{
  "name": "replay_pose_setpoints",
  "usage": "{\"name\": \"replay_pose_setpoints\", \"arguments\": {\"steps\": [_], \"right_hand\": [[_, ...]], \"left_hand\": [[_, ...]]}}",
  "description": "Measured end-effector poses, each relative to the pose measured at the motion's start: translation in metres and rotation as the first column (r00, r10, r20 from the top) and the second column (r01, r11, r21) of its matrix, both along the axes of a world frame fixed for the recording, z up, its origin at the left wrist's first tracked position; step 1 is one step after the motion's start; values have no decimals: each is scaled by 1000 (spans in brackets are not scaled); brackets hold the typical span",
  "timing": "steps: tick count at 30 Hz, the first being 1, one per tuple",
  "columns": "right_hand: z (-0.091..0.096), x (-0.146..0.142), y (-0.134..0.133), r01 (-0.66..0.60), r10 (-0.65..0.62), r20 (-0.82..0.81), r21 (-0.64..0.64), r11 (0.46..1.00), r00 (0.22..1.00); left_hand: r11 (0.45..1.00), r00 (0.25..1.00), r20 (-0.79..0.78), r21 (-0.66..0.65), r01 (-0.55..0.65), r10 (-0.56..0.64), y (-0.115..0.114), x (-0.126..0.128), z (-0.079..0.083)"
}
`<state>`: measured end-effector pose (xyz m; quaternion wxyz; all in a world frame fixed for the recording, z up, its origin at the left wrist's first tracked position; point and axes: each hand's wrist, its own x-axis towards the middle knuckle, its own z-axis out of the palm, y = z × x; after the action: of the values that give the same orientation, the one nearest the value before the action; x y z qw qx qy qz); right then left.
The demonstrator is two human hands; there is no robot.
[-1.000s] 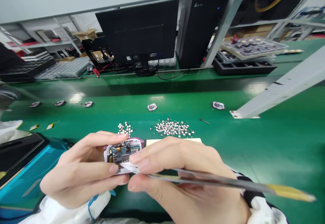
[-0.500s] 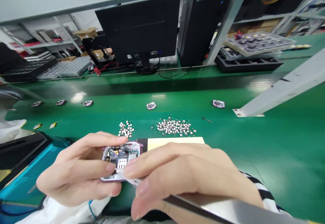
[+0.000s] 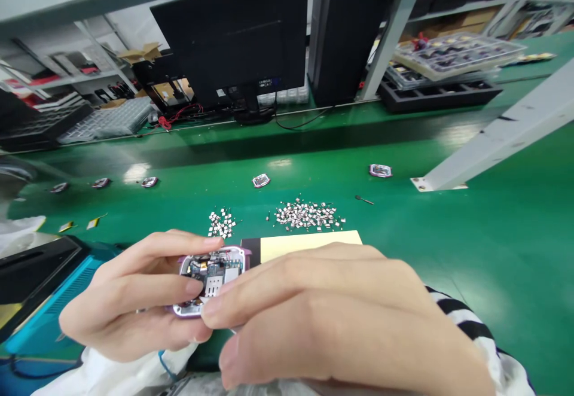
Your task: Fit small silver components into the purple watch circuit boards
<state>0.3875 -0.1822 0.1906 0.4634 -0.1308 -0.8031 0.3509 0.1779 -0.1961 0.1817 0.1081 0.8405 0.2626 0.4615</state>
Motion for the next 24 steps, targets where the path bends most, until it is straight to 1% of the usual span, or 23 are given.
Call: {"name": "replay_pose_setpoints", "arguments": {"steps": [3, 5, 9, 14, 19, 21, 24], "right_hand": [[0, -2, -1, 38, -37, -24, 43, 998, 999], [1, -1, -1, 27, -25, -17, 81, 996, 1000], [5, 3, -1, 8, -7, -7, 118, 993, 1000], [3, 4, 1, -51, 48, 27, 159, 986, 999], [-5, 4, -2, 21, -18, -28, 115, 993, 999], [-6, 4, -2, 16, -15, -12, 94, 995, 1000], [-5, 3, 0, -6, 5, 11, 97, 995, 1000]], "left_hand": [[1000, 1000, 9, -4, -14, 14, 0, 0, 0], [1000, 1000, 4, -4, -28, 28, 1, 0, 3], [1000, 999, -35, 15, -5, 5, 4, 3, 8], [999, 995, 93, 12, -43, 42, 1, 5, 3], [1000, 995, 95, 7, 11, -12, -1, 2, -1], [1000, 997, 81, 7, 17, -17, -1, 1, -2], [1000, 998, 63, -1, -5, 5, -2, 0, -3]]}}
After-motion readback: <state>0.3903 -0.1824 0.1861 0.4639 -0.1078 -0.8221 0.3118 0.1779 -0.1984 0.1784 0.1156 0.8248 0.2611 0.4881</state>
